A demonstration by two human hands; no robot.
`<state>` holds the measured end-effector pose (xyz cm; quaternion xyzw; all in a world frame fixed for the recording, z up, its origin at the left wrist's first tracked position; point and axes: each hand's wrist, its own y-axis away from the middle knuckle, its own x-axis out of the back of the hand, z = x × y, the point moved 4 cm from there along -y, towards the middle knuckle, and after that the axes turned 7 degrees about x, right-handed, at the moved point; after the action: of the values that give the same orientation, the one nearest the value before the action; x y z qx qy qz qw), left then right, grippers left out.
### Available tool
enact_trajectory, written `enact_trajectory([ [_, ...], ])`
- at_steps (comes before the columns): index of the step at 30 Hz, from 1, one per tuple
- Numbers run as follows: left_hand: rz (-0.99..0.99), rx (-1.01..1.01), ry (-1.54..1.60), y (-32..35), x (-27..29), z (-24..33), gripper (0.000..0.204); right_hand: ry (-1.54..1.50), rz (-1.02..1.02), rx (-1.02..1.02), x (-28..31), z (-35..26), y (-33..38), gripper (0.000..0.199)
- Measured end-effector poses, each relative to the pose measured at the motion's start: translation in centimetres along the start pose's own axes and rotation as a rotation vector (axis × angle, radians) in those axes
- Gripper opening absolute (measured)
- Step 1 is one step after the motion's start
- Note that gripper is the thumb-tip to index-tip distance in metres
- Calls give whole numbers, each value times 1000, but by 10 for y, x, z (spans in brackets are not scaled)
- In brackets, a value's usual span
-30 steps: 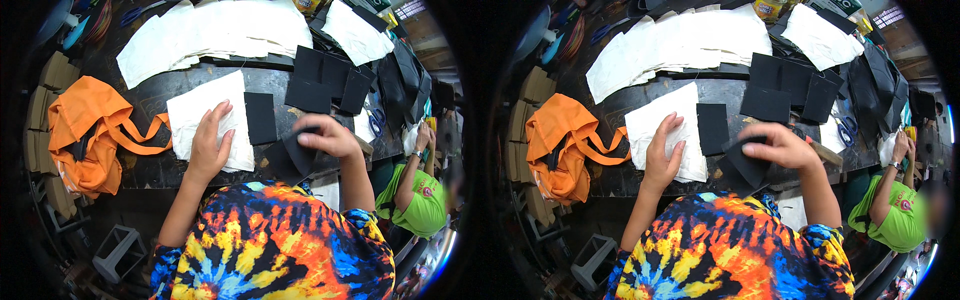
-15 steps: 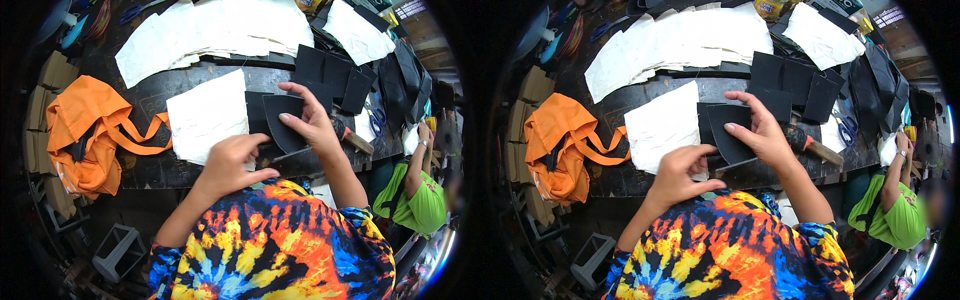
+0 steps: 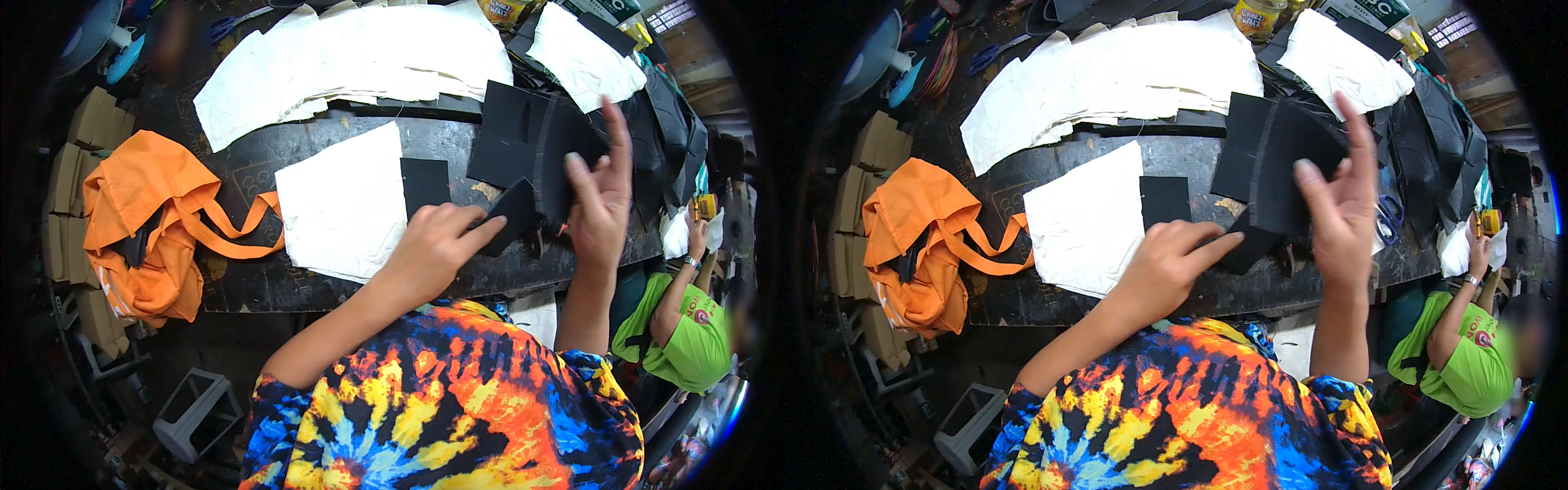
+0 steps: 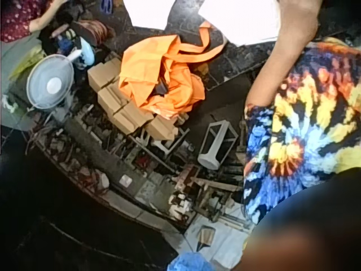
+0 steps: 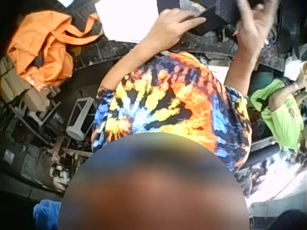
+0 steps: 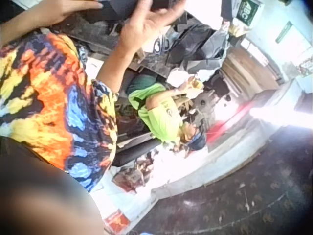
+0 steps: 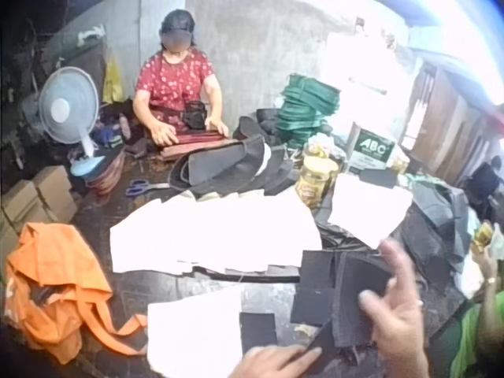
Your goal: The person repeatedly picks black fabric pieces and white paper sheets from a table, aligns them, and stacks them into small bundles. They occasionally use a hammer-like tool to press the stacked pieces and use scissors to trim a white sheet. The assembled bundles are placed on the table.
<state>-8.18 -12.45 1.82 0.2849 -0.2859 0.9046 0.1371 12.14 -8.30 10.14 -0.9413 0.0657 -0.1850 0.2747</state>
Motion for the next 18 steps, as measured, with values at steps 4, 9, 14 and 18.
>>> enact_trajectory([
  [4,202,267,-46,40,45,-32,33,-348,-183,-204,-46,16,23,85],
  [9,263,450,56,59,56,-52,42,-278,-401,-156,-97,21,38,100],
  [14,235,432,61,60,54,-52,42,-188,-509,-220,-112,28,46,100],
  [18,236,435,90,60,55,-54,45,-113,-559,-137,-113,26,46,98],
])
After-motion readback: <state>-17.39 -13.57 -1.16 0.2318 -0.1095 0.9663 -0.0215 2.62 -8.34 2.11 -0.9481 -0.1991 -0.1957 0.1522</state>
